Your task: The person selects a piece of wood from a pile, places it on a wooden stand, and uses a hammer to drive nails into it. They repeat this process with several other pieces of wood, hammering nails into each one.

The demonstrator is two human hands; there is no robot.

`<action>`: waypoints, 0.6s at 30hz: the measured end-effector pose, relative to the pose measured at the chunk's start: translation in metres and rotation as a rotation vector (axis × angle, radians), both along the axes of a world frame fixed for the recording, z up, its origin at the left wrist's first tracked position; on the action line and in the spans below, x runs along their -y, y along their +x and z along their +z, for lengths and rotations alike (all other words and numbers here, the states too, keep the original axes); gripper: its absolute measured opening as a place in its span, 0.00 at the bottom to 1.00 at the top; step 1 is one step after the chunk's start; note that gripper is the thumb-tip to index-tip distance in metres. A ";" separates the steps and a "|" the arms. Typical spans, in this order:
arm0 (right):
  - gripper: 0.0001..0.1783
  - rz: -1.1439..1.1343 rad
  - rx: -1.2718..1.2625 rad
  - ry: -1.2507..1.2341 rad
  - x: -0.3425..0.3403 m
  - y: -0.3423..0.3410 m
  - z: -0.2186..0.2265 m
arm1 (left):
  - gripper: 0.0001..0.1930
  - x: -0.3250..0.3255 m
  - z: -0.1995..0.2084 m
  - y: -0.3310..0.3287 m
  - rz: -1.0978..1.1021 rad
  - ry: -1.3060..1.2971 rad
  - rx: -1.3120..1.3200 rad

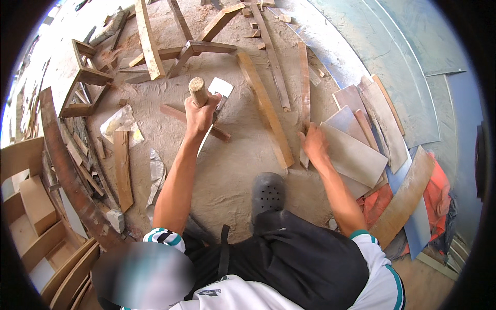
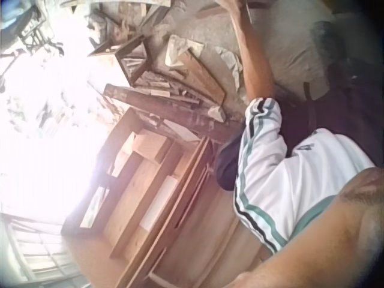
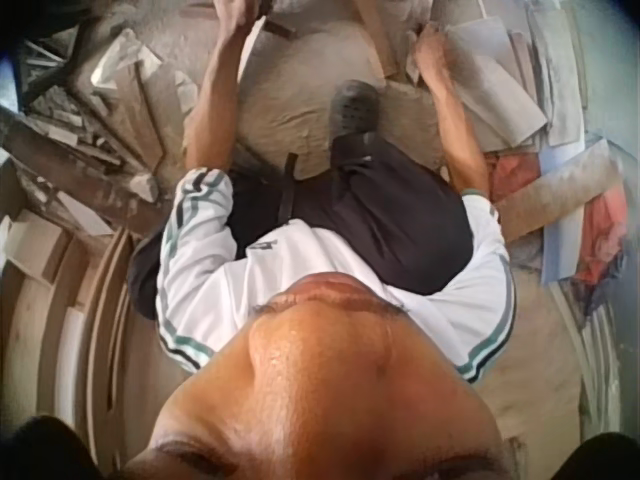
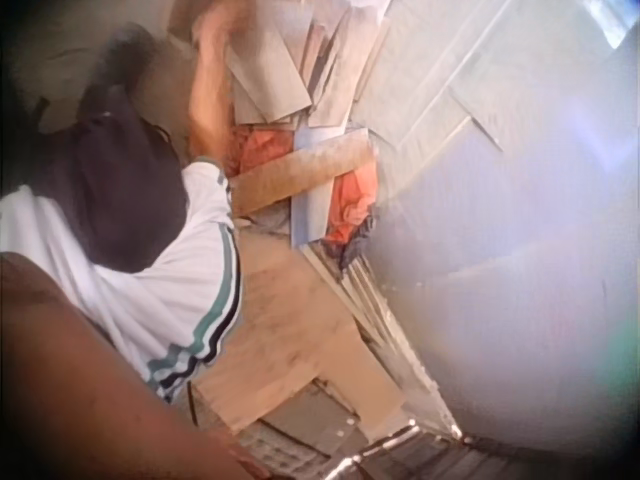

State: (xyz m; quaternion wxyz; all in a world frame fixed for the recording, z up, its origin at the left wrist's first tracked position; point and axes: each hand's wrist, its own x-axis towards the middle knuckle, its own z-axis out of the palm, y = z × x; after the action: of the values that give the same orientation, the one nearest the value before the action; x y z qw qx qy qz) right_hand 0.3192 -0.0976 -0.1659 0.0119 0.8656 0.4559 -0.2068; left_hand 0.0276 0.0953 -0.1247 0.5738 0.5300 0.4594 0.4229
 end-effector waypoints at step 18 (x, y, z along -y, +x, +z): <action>0.31 -0.316 -1.209 0.482 0.011 -0.049 0.079 | 0.11 -0.001 0.005 -0.003 -0.063 -0.006 0.018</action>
State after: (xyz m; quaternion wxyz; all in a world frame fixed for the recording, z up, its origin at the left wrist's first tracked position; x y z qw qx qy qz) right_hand 0.2700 -0.1088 -0.0868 -0.4698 0.6322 0.2835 -0.5471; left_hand 0.0244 0.0958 -0.1195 0.5924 0.5385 0.4388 0.4080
